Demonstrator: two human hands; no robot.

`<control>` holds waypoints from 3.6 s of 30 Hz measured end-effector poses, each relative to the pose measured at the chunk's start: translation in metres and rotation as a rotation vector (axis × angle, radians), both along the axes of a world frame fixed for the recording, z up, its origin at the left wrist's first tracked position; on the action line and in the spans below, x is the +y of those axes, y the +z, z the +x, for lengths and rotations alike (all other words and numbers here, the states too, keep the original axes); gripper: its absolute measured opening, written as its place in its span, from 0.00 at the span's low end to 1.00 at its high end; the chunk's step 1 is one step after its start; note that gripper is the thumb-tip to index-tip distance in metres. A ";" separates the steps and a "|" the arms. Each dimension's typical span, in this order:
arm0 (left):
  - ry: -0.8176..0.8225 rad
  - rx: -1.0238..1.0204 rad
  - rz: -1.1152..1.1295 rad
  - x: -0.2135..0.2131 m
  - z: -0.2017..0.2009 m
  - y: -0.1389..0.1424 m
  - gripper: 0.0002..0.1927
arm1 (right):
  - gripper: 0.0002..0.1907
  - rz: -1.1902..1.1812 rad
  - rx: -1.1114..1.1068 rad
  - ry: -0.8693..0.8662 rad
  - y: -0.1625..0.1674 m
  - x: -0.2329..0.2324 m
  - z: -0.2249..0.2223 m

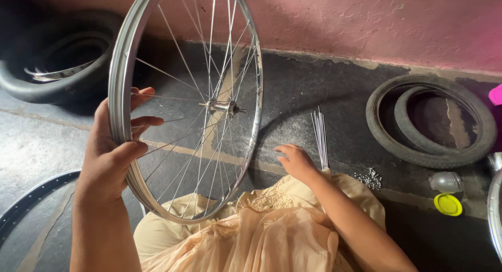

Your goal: The person inserts bicycle spokes into the hub and rim of a wheel, threading them through the holes and securing them with nuts. The person works methodically, rotating the wheel to access different spoke holes and tightening each spoke by hand.

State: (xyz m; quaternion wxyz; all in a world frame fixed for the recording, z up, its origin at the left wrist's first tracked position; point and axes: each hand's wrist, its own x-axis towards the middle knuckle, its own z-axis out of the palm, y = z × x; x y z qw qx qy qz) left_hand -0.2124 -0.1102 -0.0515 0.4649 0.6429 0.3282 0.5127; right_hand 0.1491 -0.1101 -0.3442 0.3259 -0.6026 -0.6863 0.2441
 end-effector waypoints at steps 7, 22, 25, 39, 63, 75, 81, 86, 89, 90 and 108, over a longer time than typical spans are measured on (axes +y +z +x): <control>-0.061 0.012 0.052 0.000 0.010 0.002 0.46 | 0.16 -0.192 0.029 -0.213 0.001 0.019 0.018; -0.080 0.057 -0.058 0.024 0.019 0.013 0.45 | 0.33 0.169 -0.002 0.198 0.032 0.053 -0.087; -0.098 0.029 -0.010 0.030 0.017 0.012 0.45 | 0.30 0.258 -0.101 0.202 0.024 0.047 -0.100; -0.151 -0.026 -0.005 0.003 0.031 -0.011 0.42 | 0.17 1.000 0.006 0.310 0.114 0.041 -0.109; -0.053 0.033 -0.048 -0.046 0.058 -0.071 0.24 | 0.08 0.892 -0.447 -0.096 0.162 0.049 -0.092; -0.079 0.007 0.193 -0.055 0.013 -0.121 0.24 | 0.05 -0.035 1.091 0.515 0.178 0.038 -0.102; -0.003 0.010 0.152 -0.081 0.027 -0.118 0.31 | 0.04 0.002 1.189 0.491 0.165 0.044 -0.105; 0.028 0.156 0.272 -0.044 0.043 -0.052 0.42 | 0.04 -0.039 1.142 0.496 0.160 0.037 -0.109; -0.039 0.342 0.102 -0.018 0.058 -0.018 0.28 | 0.04 -0.026 1.129 0.499 0.165 0.036 -0.110; -0.051 0.301 0.028 -0.016 0.063 -0.012 0.27 | 0.04 -0.027 1.108 0.509 0.168 0.035 -0.109; -0.079 0.008 -0.085 -0.070 0.009 -0.069 0.35 | 0.18 0.047 0.118 -0.439 -0.007 -0.003 0.096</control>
